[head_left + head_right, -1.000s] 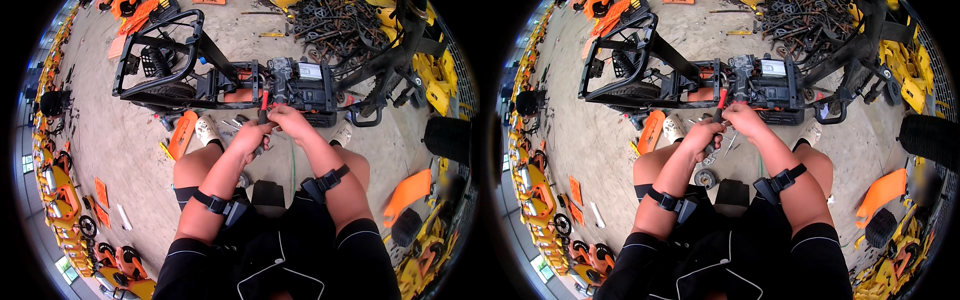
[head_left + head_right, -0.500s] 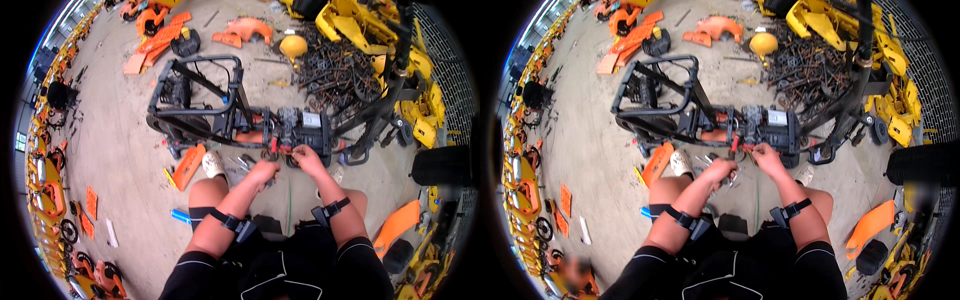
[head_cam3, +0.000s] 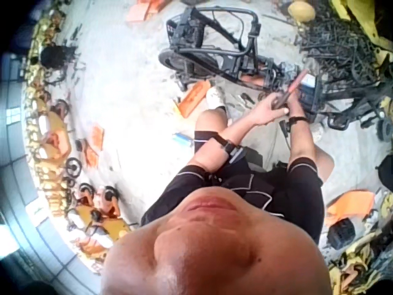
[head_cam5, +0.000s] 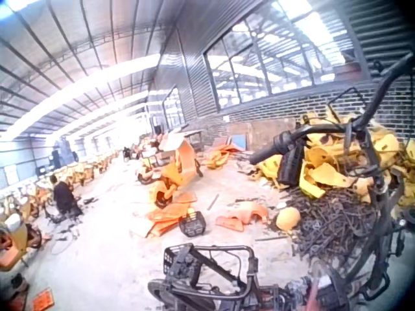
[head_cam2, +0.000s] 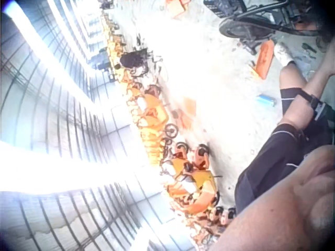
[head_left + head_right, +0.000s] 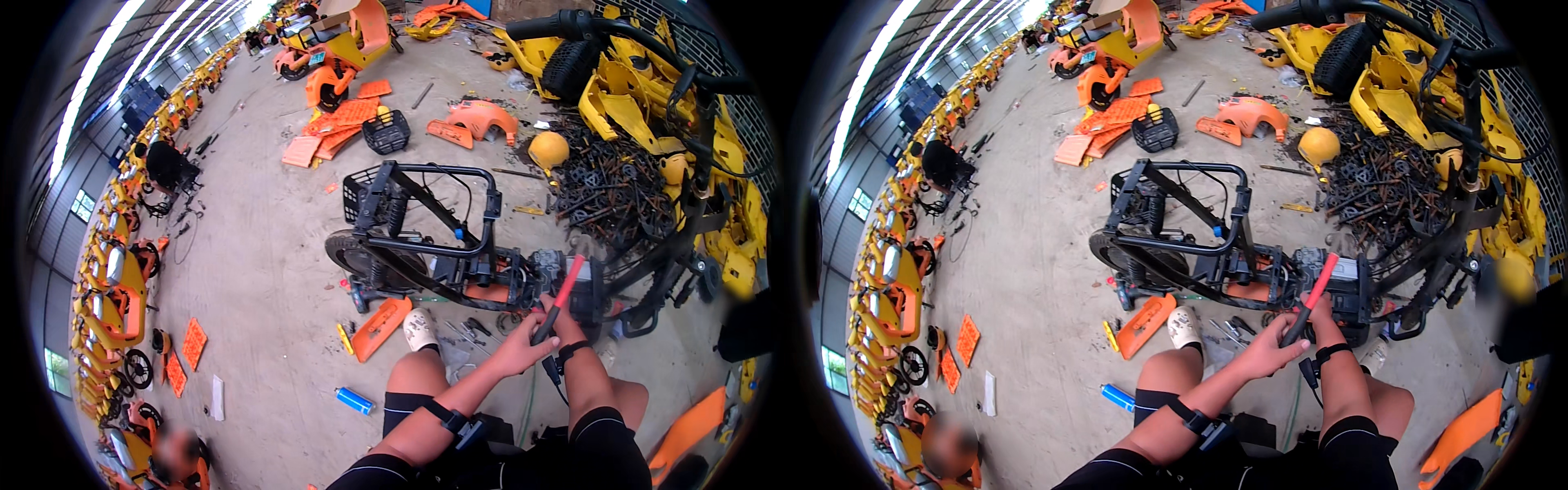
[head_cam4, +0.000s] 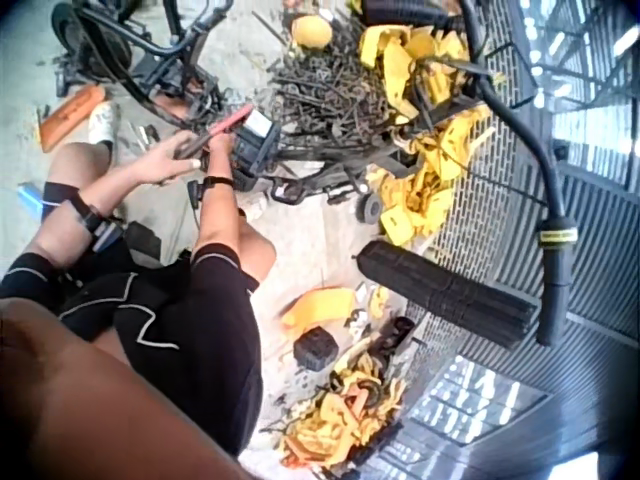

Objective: The person uses a hammer and a power drill to work on a motorcycle frame, tapping a component and then drilling into the battery or electrical area.

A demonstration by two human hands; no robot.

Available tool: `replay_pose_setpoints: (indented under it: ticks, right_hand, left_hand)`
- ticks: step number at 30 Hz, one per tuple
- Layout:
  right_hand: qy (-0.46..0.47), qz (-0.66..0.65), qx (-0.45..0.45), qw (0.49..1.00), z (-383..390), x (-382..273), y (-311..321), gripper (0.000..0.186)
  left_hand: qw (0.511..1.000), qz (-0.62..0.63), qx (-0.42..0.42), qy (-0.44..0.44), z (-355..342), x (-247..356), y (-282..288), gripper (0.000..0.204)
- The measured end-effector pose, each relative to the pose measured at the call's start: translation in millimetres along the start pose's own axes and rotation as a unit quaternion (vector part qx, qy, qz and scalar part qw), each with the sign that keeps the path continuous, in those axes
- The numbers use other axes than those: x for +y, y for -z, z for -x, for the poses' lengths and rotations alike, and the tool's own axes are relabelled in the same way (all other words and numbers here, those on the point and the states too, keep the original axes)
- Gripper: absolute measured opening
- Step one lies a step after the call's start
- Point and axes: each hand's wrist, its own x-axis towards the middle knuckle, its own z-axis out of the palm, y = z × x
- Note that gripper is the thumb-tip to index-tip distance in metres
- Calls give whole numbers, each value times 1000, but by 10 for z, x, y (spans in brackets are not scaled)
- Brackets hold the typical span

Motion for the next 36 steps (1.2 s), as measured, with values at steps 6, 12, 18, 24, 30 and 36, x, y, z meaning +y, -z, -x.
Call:
replay_pose_setpoints:
  ticks: [6, 12, 18, 24, 30, 36]
  right_hand:
    - [-14, 205, 8, 979, 571, -642, -197, 89]
    - [-26, 220, 28, 975, 980, -911, -139, 97]
    - [26, 230, -19, 973, 1113, -1072, 63, 71]
    - [-41, -212, -141, 966, 1370, -997, 680, 22]
    - [162, -350, -106, 917, 2163, -934, 1298, 48]
    - [232, -458, -234, 826, 2385, -1564, 1462, 51]
  left_hand:
    - [977, -166, 116, 61, 180, -161, 117, 33]
    - [962, -179, 204, 17, 86, -121, 158, 25]
    - [950, -130, 280, -35, 41, -73, 216, 23]
    - [936, -172, 304, -43, -233, -9, 439, 23]
    - [912, -138, 371, -109, -287, 210, 417, 28]
    - [894, -131, 409, -126, -203, 63, 500, 27]
